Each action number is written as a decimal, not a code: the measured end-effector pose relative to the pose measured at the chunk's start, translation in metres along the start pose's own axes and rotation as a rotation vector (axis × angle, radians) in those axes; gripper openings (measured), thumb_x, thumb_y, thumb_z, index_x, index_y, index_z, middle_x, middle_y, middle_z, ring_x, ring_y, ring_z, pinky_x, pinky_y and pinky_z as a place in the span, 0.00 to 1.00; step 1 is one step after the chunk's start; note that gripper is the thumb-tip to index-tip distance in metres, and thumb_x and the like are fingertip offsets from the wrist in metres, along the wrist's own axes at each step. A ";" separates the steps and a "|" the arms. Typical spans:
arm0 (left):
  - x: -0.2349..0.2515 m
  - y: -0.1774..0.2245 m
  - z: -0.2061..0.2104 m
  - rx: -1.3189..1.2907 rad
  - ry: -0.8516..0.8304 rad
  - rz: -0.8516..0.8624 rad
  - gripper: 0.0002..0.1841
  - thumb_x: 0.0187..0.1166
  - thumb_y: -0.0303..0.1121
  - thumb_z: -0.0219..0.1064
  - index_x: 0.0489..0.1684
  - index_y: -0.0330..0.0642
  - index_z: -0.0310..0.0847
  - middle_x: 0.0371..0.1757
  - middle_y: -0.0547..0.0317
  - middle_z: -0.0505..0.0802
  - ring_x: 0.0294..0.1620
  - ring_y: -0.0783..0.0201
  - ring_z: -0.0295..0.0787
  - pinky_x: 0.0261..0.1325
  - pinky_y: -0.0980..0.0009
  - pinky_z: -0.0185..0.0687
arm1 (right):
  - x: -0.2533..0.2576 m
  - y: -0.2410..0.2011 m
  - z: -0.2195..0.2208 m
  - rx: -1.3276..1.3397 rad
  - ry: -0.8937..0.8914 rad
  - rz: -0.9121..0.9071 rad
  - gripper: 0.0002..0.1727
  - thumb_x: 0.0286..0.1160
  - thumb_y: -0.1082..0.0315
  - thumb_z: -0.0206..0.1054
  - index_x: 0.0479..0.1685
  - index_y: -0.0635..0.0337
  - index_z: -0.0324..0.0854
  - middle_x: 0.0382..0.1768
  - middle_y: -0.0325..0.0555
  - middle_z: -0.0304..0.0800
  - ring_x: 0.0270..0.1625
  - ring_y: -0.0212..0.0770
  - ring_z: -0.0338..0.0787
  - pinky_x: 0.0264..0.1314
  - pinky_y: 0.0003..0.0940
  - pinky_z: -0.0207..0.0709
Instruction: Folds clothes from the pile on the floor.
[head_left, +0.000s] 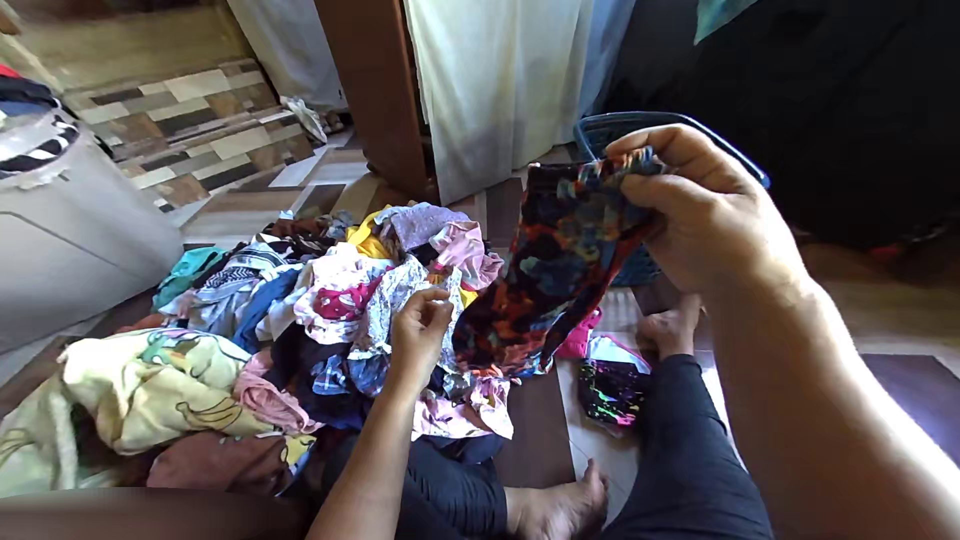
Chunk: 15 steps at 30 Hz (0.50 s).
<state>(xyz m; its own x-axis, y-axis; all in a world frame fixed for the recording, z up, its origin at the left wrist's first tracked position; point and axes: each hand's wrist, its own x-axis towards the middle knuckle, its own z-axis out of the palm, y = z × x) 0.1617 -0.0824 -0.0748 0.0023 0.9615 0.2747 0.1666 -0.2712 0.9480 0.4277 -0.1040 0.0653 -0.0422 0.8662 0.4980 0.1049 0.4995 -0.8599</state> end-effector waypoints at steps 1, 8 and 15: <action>-0.003 -0.003 0.002 0.051 -0.018 -0.005 0.09 0.81 0.26 0.65 0.51 0.31 0.83 0.32 0.61 0.87 0.30 0.75 0.82 0.40 0.76 0.81 | -0.001 -0.001 0.002 0.015 -0.015 -0.012 0.15 0.80 0.74 0.53 0.60 0.51 0.77 0.44 0.29 0.88 0.44 0.24 0.90 0.49 0.24 0.87; -0.046 -0.008 0.052 -0.263 -0.429 -0.491 0.31 0.96 0.44 0.26 0.75 0.32 0.68 0.54 0.55 0.89 0.52 0.71 0.86 0.56 0.70 0.83 | 0.008 0.024 0.032 0.121 -0.293 -0.225 0.16 0.80 0.78 0.58 0.63 0.65 0.79 0.51 0.45 0.90 0.48 0.33 0.91 0.49 0.31 0.90; -0.028 0.011 0.060 -0.708 -0.244 -0.403 0.28 0.96 0.46 0.28 0.71 0.40 0.71 0.54 0.56 0.90 0.58 0.66 0.88 0.64 0.65 0.85 | -0.011 -0.001 0.021 0.013 -0.176 -0.103 0.15 0.81 0.75 0.53 0.59 0.54 0.78 0.44 0.28 0.88 0.44 0.22 0.88 0.48 0.20 0.86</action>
<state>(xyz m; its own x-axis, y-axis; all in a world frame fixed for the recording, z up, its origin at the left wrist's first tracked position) 0.2223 -0.1093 -0.0812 0.3009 0.9510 -0.0706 -0.4557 0.2084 0.8654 0.4075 -0.1137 0.0589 -0.2254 0.7992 0.5572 0.0785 0.5850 -0.8073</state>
